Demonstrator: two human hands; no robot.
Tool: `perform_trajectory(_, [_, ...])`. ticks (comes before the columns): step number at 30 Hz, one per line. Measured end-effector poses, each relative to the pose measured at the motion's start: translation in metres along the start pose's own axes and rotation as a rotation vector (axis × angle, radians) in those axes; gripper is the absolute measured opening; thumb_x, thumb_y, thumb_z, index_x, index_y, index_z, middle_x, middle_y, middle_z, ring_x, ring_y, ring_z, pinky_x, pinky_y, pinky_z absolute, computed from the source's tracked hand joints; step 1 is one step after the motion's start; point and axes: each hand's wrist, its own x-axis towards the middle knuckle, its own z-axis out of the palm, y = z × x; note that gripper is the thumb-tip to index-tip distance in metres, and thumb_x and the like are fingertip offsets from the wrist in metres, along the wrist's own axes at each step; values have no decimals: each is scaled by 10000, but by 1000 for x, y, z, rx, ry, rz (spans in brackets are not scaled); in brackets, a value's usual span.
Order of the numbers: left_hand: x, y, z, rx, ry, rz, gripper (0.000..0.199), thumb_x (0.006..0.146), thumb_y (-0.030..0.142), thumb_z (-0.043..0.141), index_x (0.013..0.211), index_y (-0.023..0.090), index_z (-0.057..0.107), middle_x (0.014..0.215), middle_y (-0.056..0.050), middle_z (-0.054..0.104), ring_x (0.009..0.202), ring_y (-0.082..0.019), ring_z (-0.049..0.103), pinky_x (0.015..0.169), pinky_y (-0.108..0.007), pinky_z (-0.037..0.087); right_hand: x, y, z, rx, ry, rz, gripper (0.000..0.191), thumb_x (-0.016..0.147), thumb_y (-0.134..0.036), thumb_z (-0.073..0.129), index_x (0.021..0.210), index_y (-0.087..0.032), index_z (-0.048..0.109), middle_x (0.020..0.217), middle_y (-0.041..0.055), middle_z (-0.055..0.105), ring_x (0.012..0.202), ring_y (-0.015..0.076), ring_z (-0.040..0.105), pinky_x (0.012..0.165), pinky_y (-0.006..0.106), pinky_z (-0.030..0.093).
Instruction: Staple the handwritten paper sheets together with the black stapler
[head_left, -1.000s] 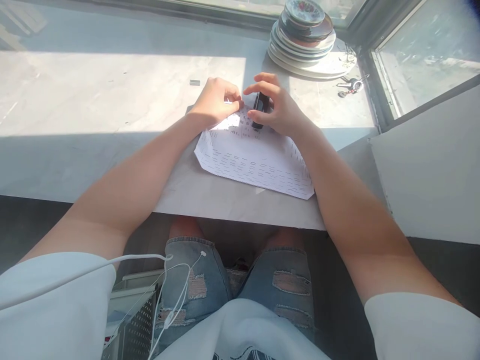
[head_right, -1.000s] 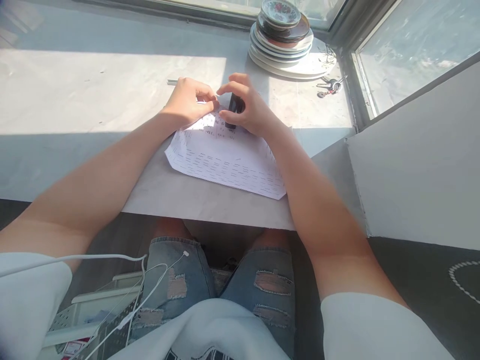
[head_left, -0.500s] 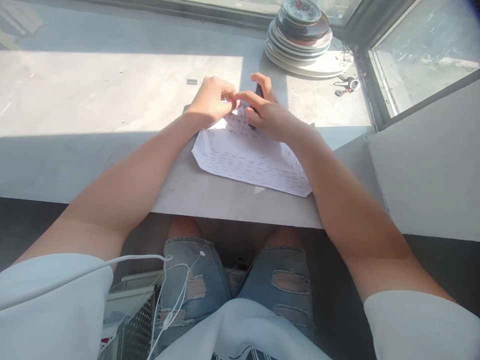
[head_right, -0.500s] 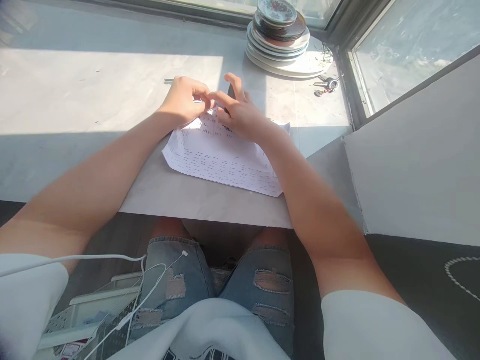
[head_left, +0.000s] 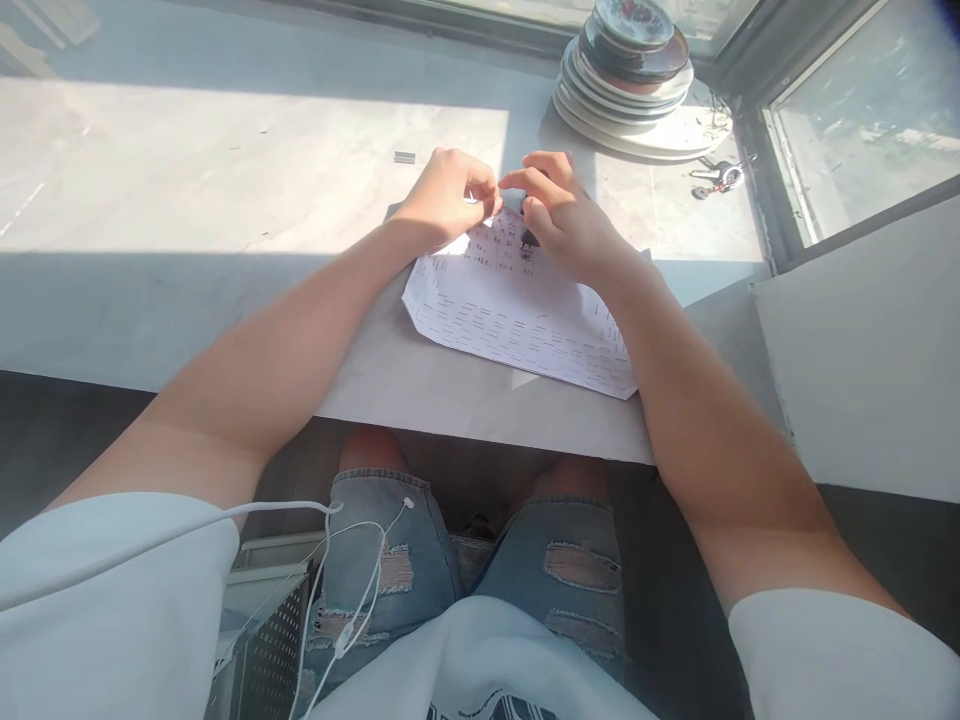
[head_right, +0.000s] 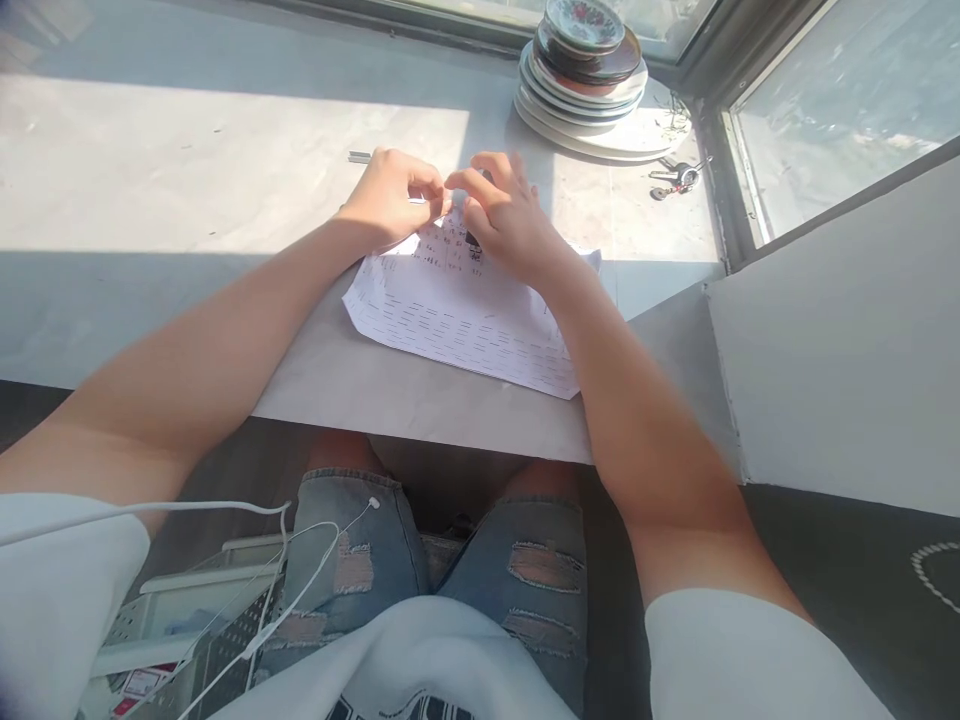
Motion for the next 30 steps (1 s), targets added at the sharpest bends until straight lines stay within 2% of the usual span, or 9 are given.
perform_trajectory(3, [2, -1, 0, -4, 11, 73, 528, 922, 548, 510, 1377, 482, 768, 1078, 37, 831, 1248, -354, 699, 1049, -628, 521, -2, 5, -5, 76, 26, -43, 381, 1069, -631, 439, 1308, -442, 668, 1508, 51, 583, 1507, 379, 442, 1220, 656, 423])
perform_trajectory(8, [5, -2, -1, 60, -14, 137, 573, 953, 618, 431, 1425, 499, 734, 1133, 51, 826, 1300, -340, 668, 1083, -614, 498, -6, 20, -13, 161, -11, -84, 520, 790, -709, 805, 1182, -407, 644, 1487, 43, 601, 1340, 383, 528, 1111, 597, 500])
perform_trajectory(12, [5, -2, -3, 109, -53, 143, 596, 929, 658, 456, 1457, 528, 701, 1181, 72, 817, 1346, -348, 632, 1086, -616, 478, -4, 27, -13, 143, 75, -124, 392, 869, -670, 740, 1074, -367, 602, 1321, 41, 659, 1182, 320, 554, 1108, 554, 464])
perform_trajectory(19, [3, -3, -3, 153, -75, 193, 606, 928, 679, 511, 1497, 535, 662, 1274, 58, 789, 1390, -377, 563, 1082, -640, 441, -3, 24, -11, 34, 131, 70, 372, 916, -732, 658, 1075, -401, 601, 1144, 60, 648, 1271, 393, 505, 975, 601, 499])
perform_trajectory(21, [0, 1, -5, 217, 17, 244, 543, 956, 650, 566, 1470, 521, 683, 1346, 41, 758, 1396, -378, 533, 1103, -646, 417, -1, 26, -10, -3, 173, 70, 353, 945, -721, 619, 1117, -414, 596, 1164, 59, 650, 1263, 386, 494, 1004, 631, 488])
perform_trajectory(24, [-3, 6, -7, 224, 193, 375, 354, 1029, 601, 613, 1254, 404, 801, 1445, 6, 695, 1309, -313, 552, 1191, -602, 380, 3, 31, -7, -60, 228, 86, 268, 934, -694, 617, 1120, -503, 587, 1170, 31, 651, 1261, 404, 481, 986, 679, 484])
perform_trajectory(26, [-2, 7, -6, 182, 94, 434, 331, 1044, 594, 623, 1168, 362, 824, 1419, -4, 707, 1275, -276, 574, 1218, -562, 389, 6, 34, -6, -77, 241, 108, 250, 908, -691, 660, 1075, -521, 585, 1176, 22, 642, 1266, 405, 481, 941, 670, 498])
perform_trajectory(28, [-1, 4, -3, 148, -87, 411, 324, 1022, 600, 626, 1203, 420, 826, 1342, 4, 749, 1323, -289, 590, 1190, -545, 436, 8, 39, -4, -70, 255, 111, 325, 900, -705, 706, 1042, -439, 587, 1222, 35, 621, 1237, 370, 492, 947, 622, 510])
perform_trajectory(30, [0, 0, 0, 119, -161, 354, 339, 995, 594, 617, 1246, 486, 819, 1292, 4, 771, 1372, -314, 596, 1152, -545, 481, 9, 44, -3, -64, 274, 97, 434, 905, -733, 730, 1022, -346, 574, 1264, 57, 601, 1203, 327, 491, 996, 573, 499])
